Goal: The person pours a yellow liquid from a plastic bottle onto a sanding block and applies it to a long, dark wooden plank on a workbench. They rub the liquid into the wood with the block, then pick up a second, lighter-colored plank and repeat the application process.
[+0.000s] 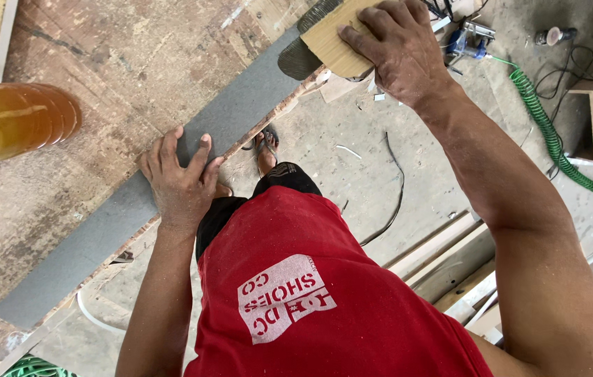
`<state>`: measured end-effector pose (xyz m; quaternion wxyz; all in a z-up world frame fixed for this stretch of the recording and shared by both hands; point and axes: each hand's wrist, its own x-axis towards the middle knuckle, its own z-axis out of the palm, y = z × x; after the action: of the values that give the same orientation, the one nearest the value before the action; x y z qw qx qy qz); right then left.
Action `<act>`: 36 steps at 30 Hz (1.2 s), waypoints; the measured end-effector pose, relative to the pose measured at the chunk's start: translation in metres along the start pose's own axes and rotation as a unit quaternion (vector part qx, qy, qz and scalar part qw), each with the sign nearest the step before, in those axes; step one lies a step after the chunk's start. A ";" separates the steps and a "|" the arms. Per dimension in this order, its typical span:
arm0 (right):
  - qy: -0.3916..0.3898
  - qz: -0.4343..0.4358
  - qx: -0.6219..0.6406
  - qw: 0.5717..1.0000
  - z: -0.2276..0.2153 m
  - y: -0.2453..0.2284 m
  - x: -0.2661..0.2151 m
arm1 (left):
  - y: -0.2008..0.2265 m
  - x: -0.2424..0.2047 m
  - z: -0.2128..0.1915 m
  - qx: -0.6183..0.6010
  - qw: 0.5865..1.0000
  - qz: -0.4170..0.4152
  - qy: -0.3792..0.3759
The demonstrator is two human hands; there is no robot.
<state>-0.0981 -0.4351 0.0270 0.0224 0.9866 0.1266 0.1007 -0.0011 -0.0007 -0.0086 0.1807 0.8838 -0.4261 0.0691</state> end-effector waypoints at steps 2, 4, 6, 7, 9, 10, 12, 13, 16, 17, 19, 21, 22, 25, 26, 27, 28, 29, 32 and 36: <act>-0.009 0.004 -0.002 1.000 -0.004 -0.003 -0.005 | 0.000 0.000 0.000 0.000 1.000 -0.001 0.001; -0.015 0.014 -0.007 1.000 -0.009 -0.008 -0.007 | 0.000 0.000 -0.003 -0.006 1.000 -0.008 -0.020; -0.013 0.017 -0.002 1.000 -0.010 -0.012 -0.012 | 0.000 0.001 -0.003 -0.001 1.000 -0.005 -0.017; -0.010 0.020 0.003 1.000 -0.011 -0.014 -0.014 | 0.000 0.001 -0.003 0.005 1.000 -0.002 -0.013; -0.024 0.021 -0.010 0.999 -0.014 -0.016 -0.017 | 0.000 0.000 -0.001 0.000 1.000 -0.002 -0.006; -0.037 0.021 -0.019 0.999 -0.014 -0.017 -0.018 | -0.001 -0.001 0.000 -0.003 1.000 -0.004 -0.001; -0.082 0.030 -0.027 0.996 -0.033 -0.030 -0.012 | 0.000 0.000 -0.002 -0.009 1.000 -0.001 0.007; -0.127 0.041 -0.034 0.990 -0.042 -0.036 -0.008 | 0.000 0.001 -0.003 -0.014 1.000 0.003 0.014; -0.022 -0.001 -0.065 0.998 -0.050 -0.058 0.013 | 0.000 0.001 -0.002 -0.025 1.000 0.002 0.014; -0.023 -0.005 -0.063 0.998 -0.043 -0.064 0.020 | 0.000 0.000 -0.002 -0.024 1.000 -0.002 0.013; 0.033 -0.016 -0.050 0.998 -0.029 -0.074 0.035 | 0.001 0.001 -0.001 -0.022 0.999 -0.003 0.025; 0.031 -0.021 -0.030 0.999 -0.020 -0.076 0.040 | 0.001 0.002 -0.004 -0.017 1.000 -0.004 0.019; 0.028 -0.023 -0.010 0.999 -0.015 -0.078 0.042 | 0.001 0.002 -0.004 -0.014 1.000 -0.005 0.012; 0.030 -0.023 -0.013 0.999 -0.009 -0.080 0.043 | 0.002 0.003 -0.006 -0.040 0.999 -0.012 0.018; 0.030 -0.024 -0.012 0.999 -0.009 -0.079 0.044 | 0.002 0.002 -0.005 -0.040 0.999 -0.014 0.017; 0.026 -0.026 -0.008 0.999 -0.008 -0.078 0.045 | 0.001 0.002 -0.005 -0.035 0.999 -0.014 0.010; 0.023 -0.026 -0.004 0.999 -0.008 -0.078 0.045 | 0.001 0.001 -0.004 -0.031 0.999 -0.014 0.003; 0.022 -0.026 -0.003 0.999 -0.007 -0.078 0.045 | 0.000 0.001 -0.004 -0.031 0.999 -0.015 0.001; -0.001 -0.010 0.025 1.000 -0.007 -0.079 0.044 | 0.001 0.002 -0.006 -0.031 0.999 -0.015 -0.004; -0.020 0.006 0.008 1.000 -0.015 -0.086 0.037 | 0.004 0.006 -0.009 -0.029 0.999 -0.010 0.010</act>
<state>-0.0869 -0.3419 0.0424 0.0168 0.9893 0.1207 0.0805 0.0002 -0.0034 0.0026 0.2114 0.8817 -0.4171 0.0636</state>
